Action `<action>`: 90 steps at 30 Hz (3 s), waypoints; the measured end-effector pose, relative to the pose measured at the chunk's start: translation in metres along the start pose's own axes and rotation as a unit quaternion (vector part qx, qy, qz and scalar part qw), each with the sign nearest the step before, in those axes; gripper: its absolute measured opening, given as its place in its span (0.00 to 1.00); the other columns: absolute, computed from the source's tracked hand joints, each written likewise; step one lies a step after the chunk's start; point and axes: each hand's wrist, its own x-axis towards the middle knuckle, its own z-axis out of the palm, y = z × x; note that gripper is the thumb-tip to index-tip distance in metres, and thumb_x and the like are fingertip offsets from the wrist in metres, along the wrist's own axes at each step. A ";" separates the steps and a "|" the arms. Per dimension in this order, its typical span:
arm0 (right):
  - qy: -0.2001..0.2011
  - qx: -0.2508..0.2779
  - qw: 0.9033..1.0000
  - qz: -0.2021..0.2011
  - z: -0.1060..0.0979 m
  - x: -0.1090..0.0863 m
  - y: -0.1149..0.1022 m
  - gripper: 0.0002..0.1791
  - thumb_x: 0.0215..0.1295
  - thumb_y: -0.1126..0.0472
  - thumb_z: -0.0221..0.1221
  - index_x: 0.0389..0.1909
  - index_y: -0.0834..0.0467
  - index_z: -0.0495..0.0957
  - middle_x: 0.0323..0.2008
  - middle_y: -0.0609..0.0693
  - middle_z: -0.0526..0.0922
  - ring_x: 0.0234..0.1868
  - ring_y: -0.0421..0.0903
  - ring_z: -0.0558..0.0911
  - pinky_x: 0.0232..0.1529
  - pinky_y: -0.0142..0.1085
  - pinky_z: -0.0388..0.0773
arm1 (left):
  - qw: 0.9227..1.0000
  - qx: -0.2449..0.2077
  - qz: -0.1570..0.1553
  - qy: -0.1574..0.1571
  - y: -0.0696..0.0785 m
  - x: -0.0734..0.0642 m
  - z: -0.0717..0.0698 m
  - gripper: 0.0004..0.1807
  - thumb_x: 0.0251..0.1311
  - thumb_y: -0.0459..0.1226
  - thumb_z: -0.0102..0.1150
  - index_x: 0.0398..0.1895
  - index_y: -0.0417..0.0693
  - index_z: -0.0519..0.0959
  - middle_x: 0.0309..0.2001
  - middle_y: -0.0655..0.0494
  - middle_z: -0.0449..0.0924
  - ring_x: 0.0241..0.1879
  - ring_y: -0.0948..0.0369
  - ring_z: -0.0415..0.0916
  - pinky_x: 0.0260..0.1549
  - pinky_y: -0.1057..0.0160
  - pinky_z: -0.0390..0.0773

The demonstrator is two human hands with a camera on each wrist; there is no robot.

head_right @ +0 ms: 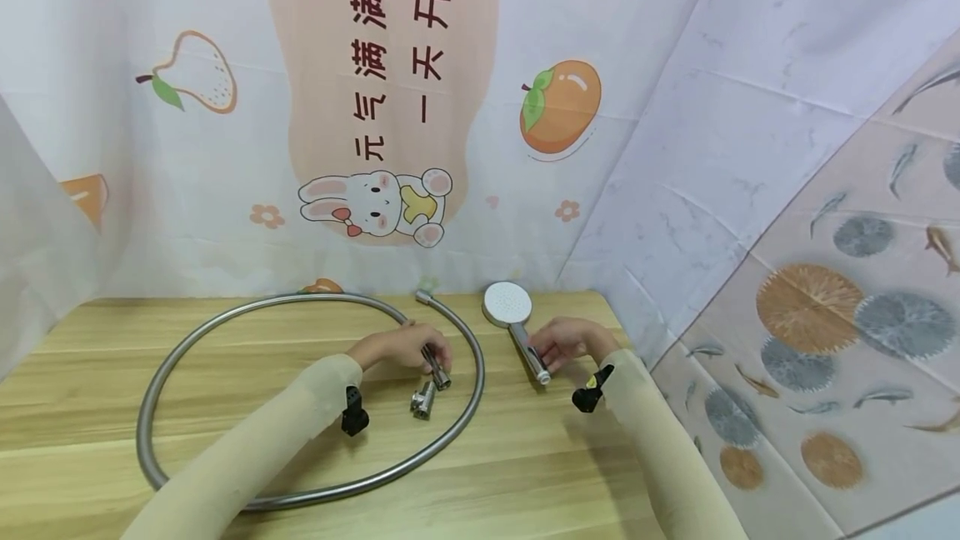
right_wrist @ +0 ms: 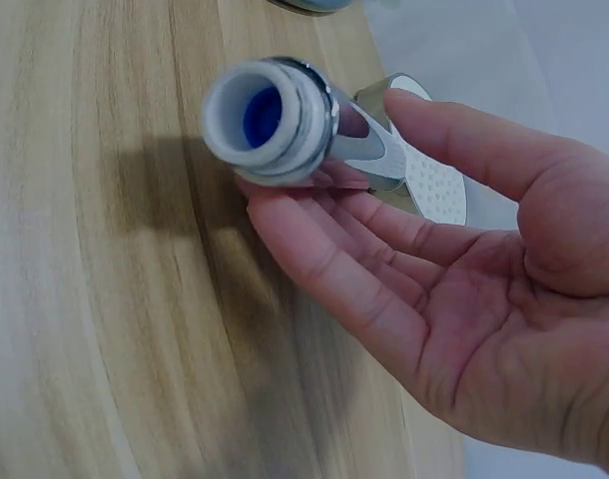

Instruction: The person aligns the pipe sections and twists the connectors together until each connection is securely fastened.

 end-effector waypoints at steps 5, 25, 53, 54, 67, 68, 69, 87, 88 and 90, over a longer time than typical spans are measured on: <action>-0.014 0.005 1.000 0.005 0.001 0.002 -0.007 0.06 0.77 0.66 0.51 0.44 0.58 0.78 0.30 0.47 0.82 0.32 0.40 0.84 0.37 0.34 0.86 | 1.000 0.020 0.001 -0.001 0.001 -0.001 -0.003 0.19 0.52 0.20 0.62 0.36 0.54 0.88 0.33 0.64 0.88 0.39 0.69 0.78 0.71 0.25 0.34; 0.027 0.066 0.997 0.042 0.032 0.019 -0.011 0.12 0.77 0.62 0.54 0.31 0.55 0.81 0.30 0.48 0.86 0.33 0.40 0.85 0.43 0.33 0.86 | 0.997 0.058 0.041 0.031 0.003 -0.009 -0.013 0.16 0.65 0.27 0.61 0.47 0.55 0.88 0.46 0.60 0.89 0.50 0.62 0.81 0.63 0.45 0.64; -0.156 0.226 0.944 -0.181 0.042 0.006 0.030 0.29 0.75 0.80 0.31 0.74 0.73 0.38 0.53 0.54 0.84 0.57 0.46 0.84 0.61 0.40 0.80 | 0.993 0.002 0.102 0.051 0.001 -0.016 -0.015 0.14 0.66 0.24 0.58 0.50 0.43 0.87 0.49 0.49 0.88 0.48 0.59 0.83 0.52 0.64 0.81; -0.153 0.231 0.943 -0.183 0.043 0.006 0.029 0.30 0.75 0.80 0.31 0.75 0.72 0.37 0.53 0.54 0.83 0.57 0.46 0.84 0.61 0.40 0.80 | 0.993 -0.002 0.104 0.053 0.001 -0.016 -0.015 0.14 0.66 0.24 0.58 0.50 0.42 0.86 0.50 0.49 0.88 0.49 0.58 0.83 0.53 0.63 0.81; -0.142 0.256 0.925 -0.240 0.051 0.017 0.006 0.30 0.75 0.80 0.30 0.74 0.60 0.46 0.52 0.55 0.83 0.56 0.46 0.84 0.60 0.37 0.81 | 0.992 0.005 0.089 0.091 0.008 -0.021 -0.026 0.11 0.71 0.30 0.56 0.50 0.42 0.85 0.48 0.48 0.82 0.50 0.57 0.74 0.53 0.50 0.77; -0.144 0.258 0.923 -0.246 0.051 0.018 0.004 0.29 0.75 0.81 0.30 0.73 0.59 0.49 0.53 0.55 0.83 0.57 0.46 0.84 0.60 0.37 0.81 | 0.991 0.004 0.094 0.093 0.008 -0.021 -0.026 0.11 0.72 0.30 0.56 0.50 0.42 0.85 0.49 0.47 0.83 0.51 0.55 0.74 0.54 0.50 0.77; -0.149 0.257 0.921 -0.253 0.052 0.019 0.002 0.29 0.75 0.81 0.29 0.72 0.58 0.51 0.53 0.55 0.83 0.57 0.46 0.84 0.60 0.37 0.81 | 0.990 0.006 0.102 0.095 0.008 -0.021 -0.027 0.10 0.72 0.31 0.55 0.50 0.40 0.84 0.50 0.46 0.83 0.52 0.54 0.75 0.56 0.51 0.76; -0.169 0.329 0.867 -0.334 0.069 0.007 -0.049 0.30 0.75 0.80 0.24 0.74 0.61 0.51 0.54 0.58 0.84 0.57 0.48 0.84 0.64 0.40 0.78 | 0.987 -0.036 0.102 0.122 0.019 -0.030 -0.054 0.14 0.75 0.34 0.51 0.56 0.37 0.80 0.56 0.41 0.81 0.54 0.52 0.76 0.56 0.54 0.76; -0.168 0.332 0.864 -0.339 0.070 0.007 -0.051 0.31 0.75 0.80 0.24 0.75 0.61 0.51 0.53 0.57 0.84 0.57 0.48 0.84 0.64 0.40 0.78 | 0.987 -0.043 0.095 0.125 0.020 -0.032 -0.055 0.14 0.75 0.35 0.51 0.57 0.37 0.79 0.56 0.41 0.81 0.55 0.51 0.76 0.57 0.53 0.76; -0.168 0.331 0.859 -0.352 0.071 0.006 -0.054 0.33 0.74 0.81 0.23 0.77 0.61 0.49 0.53 0.57 0.83 0.57 0.48 0.84 0.65 0.40 0.77 | 0.987 -0.054 0.083 0.129 0.021 -0.034 -0.057 0.15 0.76 0.35 0.51 0.58 0.36 0.79 0.57 0.40 0.80 0.56 0.51 0.75 0.57 0.52 0.75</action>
